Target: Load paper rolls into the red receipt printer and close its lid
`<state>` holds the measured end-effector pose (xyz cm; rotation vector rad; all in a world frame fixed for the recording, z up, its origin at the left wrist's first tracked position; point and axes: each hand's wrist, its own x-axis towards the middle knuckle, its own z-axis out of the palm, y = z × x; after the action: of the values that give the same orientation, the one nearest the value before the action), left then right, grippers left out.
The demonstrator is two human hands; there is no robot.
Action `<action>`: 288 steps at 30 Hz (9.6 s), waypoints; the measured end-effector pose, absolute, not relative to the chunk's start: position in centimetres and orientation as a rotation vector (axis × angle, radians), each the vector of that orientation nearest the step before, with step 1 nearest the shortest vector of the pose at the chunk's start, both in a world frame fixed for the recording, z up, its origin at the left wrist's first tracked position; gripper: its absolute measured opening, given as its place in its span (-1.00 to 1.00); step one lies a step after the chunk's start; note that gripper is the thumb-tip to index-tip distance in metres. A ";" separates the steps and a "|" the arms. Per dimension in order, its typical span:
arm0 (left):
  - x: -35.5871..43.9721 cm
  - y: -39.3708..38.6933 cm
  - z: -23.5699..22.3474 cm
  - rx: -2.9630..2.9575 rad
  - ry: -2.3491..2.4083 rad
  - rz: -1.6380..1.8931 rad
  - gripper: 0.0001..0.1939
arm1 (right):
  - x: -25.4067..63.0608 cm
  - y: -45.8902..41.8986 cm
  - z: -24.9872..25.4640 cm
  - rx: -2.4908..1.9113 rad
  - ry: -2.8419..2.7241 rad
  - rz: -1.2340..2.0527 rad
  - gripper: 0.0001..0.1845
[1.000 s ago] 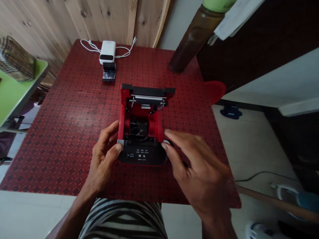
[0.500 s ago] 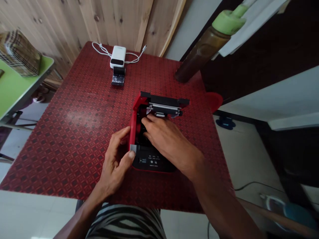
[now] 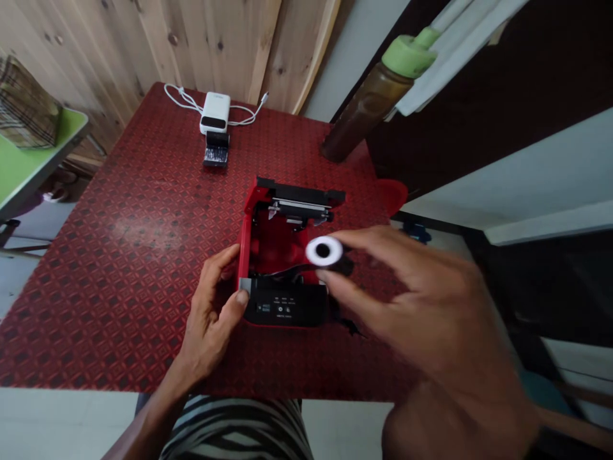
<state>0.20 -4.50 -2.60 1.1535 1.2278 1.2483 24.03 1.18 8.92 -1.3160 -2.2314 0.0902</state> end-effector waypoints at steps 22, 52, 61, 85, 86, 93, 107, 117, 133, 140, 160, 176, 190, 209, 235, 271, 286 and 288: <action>-0.3 -4.3 -2.7 1.300 1.334 1.275 -0.41 | 28.8 4.3 -3.4 -1.479 -1.630 0.894 -0.59; 0.2 -4.3 -2.2 1.215 1.244 1.266 -0.39 | 26.6 0.7 8.5 -1.217 -2.368 0.418 -0.69; 0.2 -4.5 -2.4 1.184 1.231 1.233 -0.41 | 20.3 3.3 7.3 -1.259 -2.753 0.049 -0.73; 0.2 -4.7 -2.5 1.139 1.236 1.223 -0.38 | 21.2 4.2 6.3 -1.021 -2.648 0.577 -0.47; 0.1 -4.7 -2.5 1.138 1.236 1.223 -0.38 | 21.4 4.1 6.4 -0.993 -2.648 0.614 -0.52; -0.8 -2.7 0.2 1.147 1.278 1.292 -0.45 | 21.9 2.9 6.2 -1.014 -2.549 0.486 -0.72; 0.9 2.3 3.7 1.369 1.340 1.413 -0.79 | 22.2 -3.7 4.2 -1.116 -2.237 -0.050 -0.72; 1.7 -1.8 0.8 0.838 1.266 1.205 -0.34 | 21.9 -3.5 3.6 -1.180 -2.170 0.111 -0.78; 0.7 -2.9 0.2 0.865 1.247 1.220 -0.40 | 22.7 -5.0 2.5 -1.186 -1.923 0.247 -0.65; 0.0 -4.0 0.0 0.852 1.221 1.206 -0.42 | 22.5 -9.1 -1.3 -1.533 -1.445 0.606 -0.53; 0.1 -4.2 1.5 0.740 1.308 1.164 -0.39 | 22.5 -9.3 -0.9 -1.580 -1.570 0.530 -0.57; 0.8 -4.4 1.4 0.728 1.315 1.198 -0.44 | 23.4 -7.9 1.0 -1.509 -1.647 0.456 -0.58; -0.7 -4.3 -1.8 1.030 1.193 1.247 -0.43 | 21.1 0.1 4.2 -1.395 -1.826 0.590 -0.75; -0.7 -4.2 -2.0 1.087 1.209 1.260 -0.42 | 16.6 5.6 6.4 -1.558 -2.695 0.320 -0.71; -0.8 -4.1 -2.3 0.986 1.251 1.279 -0.43 | 30.3 -3.5 -0.3 -1.584 -1.646 0.725 -0.81; -0.8 -4.1 -2.3 0.993 1.216 1.272 -0.39 | 29.4 6.7 -3.0 -1.373 -1.539 0.773 -0.73; -0.7 -4.3 -2.1 1.112 1.207 1.259 -0.40 | 21.8 1.6 9.1 -1.166 -2.579 0.300 -0.72; -0.7 -4.3 -2.1 1.117 1.195 1.263 -0.42 | 19.5 2.0 8.5 -1.335 -2.724 0.186 -0.71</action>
<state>-0.67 -4.28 -2.08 1.1175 1.1949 1.2634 19.48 2.05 8.50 -1.3354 -2.7242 0.1859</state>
